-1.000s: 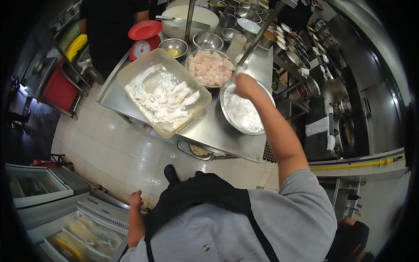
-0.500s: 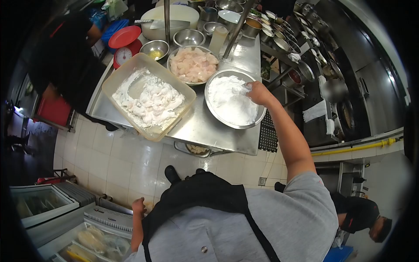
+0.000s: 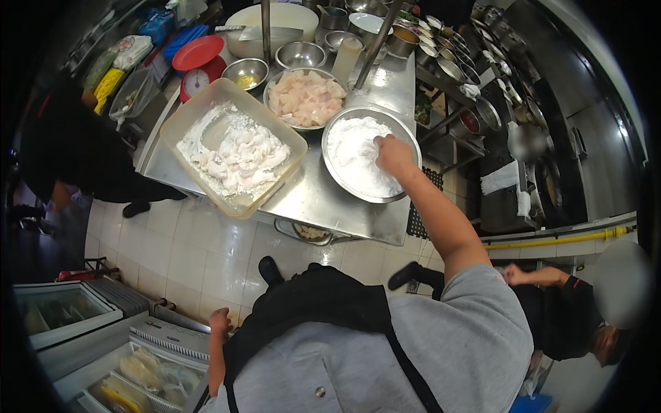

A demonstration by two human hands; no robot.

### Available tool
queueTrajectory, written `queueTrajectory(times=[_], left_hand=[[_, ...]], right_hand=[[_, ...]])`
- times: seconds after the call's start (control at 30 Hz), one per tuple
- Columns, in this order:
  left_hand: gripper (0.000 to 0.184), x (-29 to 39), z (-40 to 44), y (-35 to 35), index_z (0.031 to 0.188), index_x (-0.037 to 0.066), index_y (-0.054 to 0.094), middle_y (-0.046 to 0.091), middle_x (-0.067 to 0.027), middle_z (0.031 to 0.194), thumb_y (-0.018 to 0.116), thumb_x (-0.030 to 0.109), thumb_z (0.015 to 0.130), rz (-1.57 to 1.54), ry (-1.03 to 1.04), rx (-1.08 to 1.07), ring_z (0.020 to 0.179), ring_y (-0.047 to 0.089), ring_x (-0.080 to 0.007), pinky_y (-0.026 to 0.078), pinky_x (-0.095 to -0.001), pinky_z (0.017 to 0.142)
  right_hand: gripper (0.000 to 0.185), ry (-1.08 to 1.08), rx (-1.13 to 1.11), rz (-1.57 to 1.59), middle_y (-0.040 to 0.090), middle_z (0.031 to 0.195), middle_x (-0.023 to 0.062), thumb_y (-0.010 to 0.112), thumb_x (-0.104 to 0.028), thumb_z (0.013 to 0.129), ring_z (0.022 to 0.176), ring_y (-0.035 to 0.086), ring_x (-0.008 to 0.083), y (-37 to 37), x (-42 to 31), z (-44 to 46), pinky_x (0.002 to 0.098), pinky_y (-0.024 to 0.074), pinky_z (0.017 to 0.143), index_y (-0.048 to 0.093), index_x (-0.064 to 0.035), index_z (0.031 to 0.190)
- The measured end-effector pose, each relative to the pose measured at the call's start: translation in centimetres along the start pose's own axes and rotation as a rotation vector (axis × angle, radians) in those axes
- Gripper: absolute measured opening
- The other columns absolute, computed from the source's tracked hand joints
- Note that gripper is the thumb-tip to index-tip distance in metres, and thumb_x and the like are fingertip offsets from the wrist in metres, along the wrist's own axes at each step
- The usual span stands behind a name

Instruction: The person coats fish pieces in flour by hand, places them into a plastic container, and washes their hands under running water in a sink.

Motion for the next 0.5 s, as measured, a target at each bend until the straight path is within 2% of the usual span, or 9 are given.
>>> queueTrajectory(times=[0.07, 0.13, 0.17, 0.3, 0.37, 0.4, 0.43, 0.47, 0.5], left_hand=[[0.026, 0.1, -0.6, 0.8, 0.101, 0.005, 0.061, 0.048, -0.0027, 0.069, 0.059, 0.023, 0.083, 0.07, 0.017, -0.018, 0.056, 0.044, -0.0131, 0.039, -0.0284, 0.044], [0.026, 0.1, -1.0, 0.8, 0.102, 0.006, 0.061, 0.047, -0.0026, 0.069, 0.058, 0.023, 0.083, 0.108, 0.087, -0.018, 0.055, 0.044, -0.013, 0.039, -0.0286, 0.045], [0.026, 0.1, -1.1, 0.7, 0.102, 0.006, 0.061, 0.047, -0.0026, 0.069, 0.058, 0.023, 0.083, 0.125, 0.11, -0.017, 0.055, 0.044, -0.013, 0.039, -0.0287, 0.045], [0.026, 0.8, -1.0, 1.5, 0.101, 0.004, 0.061, 0.045, -0.0028, 0.066, 0.058, 0.023, 0.083, 0.084, 0.11, -0.006, 0.055, 0.043, -0.0128, 0.038, -0.0288, 0.045], [0.027, 2.3, -1.8, 1.5, 0.101, 0.003, 0.061, 0.045, -0.003, 0.066, 0.058, 0.023, 0.083, 0.016, 0.119, 0.008, 0.056, 0.043, -0.013, 0.038, -0.0291, 0.045], [0.028, 3.7, -2.6, 1.7, 0.102, 0.002, 0.06, 0.045, -0.0032, 0.066, 0.058, 0.023, 0.083, -0.096, -0.038, 0.029, 0.056, 0.043, -0.0132, 0.038, -0.0293, 0.045], [0.029, 4.0, -3.1, 1.9, 0.103, 0.001, 0.06, 0.045, -0.0033, 0.065, 0.057, 0.023, 0.084, -0.208, -0.194, 0.048, 0.055, 0.043, -0.0134, 0.037, -0.0296, 0.045], [0.029, 3.3, -2.6, 2.0, 0.103, 0.001, 0.06, 0.045, -0.0033, 0.065, 0.057, 0.023, 0.084, -0.207, -0.192, 0.048, 0.055, 0.043, -0.0134, 0.037, -0.0296, 0.045], [0.029, 2.9, -1.8, 2.3, 0.105, 0.002, 0.059, 0.045, -0.003, 0.066, 0.057, 0.023, 0.084, -0.121, -0.095, 0.019, 0.055, 0.042, -0.0131, 0.037, -0.0291, 0.044]], right_hand=[[0.041, 0.042, 0.051, 0.073, 0.061, 0.103, 0.0193, 0.055, -0.013, 0.074, 0.098, 0.06, 0.0337, -1.9, 0.8, 0.1, 0.0383, 0.0477, 0.087, 0.061, -0.0108, 0.115], [0.029, -0.055, 0.206, 0.192, 0.063, 0.101, 0.0168, 0.052, -0.012, 0.075, 0.098, 0.06, 0.0317, -4.0, 1.1, -0.5, 0.0393, 0.0492, 0.082, 0.064, -0.0087, 0.101], [0.031, -0.137, 0.085, 0.065, 0.062, 0.106, 0.0173, 0.052, -0.013, 0.076, 0.101, 0.059, 0.0309, -2.4, 1.6, 0.2, 0.0379, 0.0481, 0.085, 0.064, -0.0072, 0.104], [0.033, -0.177, -0.072, -0.006, 0.062, 0.106, 0.0204, 0.055, -0.013, 0.076, 0.103, 0.059, 0.0315, -1.1, 0.5, 0.5, 0.0379, 0.047, 0.088, 0.063, -0.0044, 0.107], [0.034, -0.189, 0.071, 0.382, 0.062, 0.104, 0.0213, 0.06, -0.013, 0.075, 0.103, 0.059, 0.0304, -2.2, -1.2, -0.2, 0.0374, 0.0464, 0.089, 0.063, -0.0024, 0.108], [0.045, -0.172, 0.071, 0.454, 0.058, 0.111, 0.0224, 0.067, -0.013, 0.072, 0.104, 0.058, 0.0322, 0.3, -0.9, 0.9, 0.0375, 0.0468, 0.09, 0.058, -0.004, 0.115], [0.052, -0.18, 0.134, 0.347, 0.054, 0.116, 0.0222, 0.068, -0.012, 0.07, 0.104, 0.057, 0.0339, -0.2, -2.3, -0.1, 0.038, 0.0474, 0.089, 0.055, -0.0059, 0.12], [0.059, -0.185, 0.196, 0.239, 0.05, 0.12, 0.0219, 0.069, -0.011, 0.068, 0.104, 0.057, 0.0357, -0.6, -4.1, -1.3, 0.0385, 0.048, 0.088, 0.051, -0.0079, 0.124], [0.062, -0.17, 0.174, 0.268, 0.048, 0.12, 0.0215, 0.07, -0.01, 0.067, 0.103, 0.057, 0.0366, -0.4, -5.0, -1.4, 0.0392, 0.0489, 0.087, 0.049, -0.0096, 0.125]])
Point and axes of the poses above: each hand's wrist, its own z-axis towards the middle knuckle, its own y-axis out of the palm, x = y × z, the point moved 7 cm from there along z, towards the middle knuckle
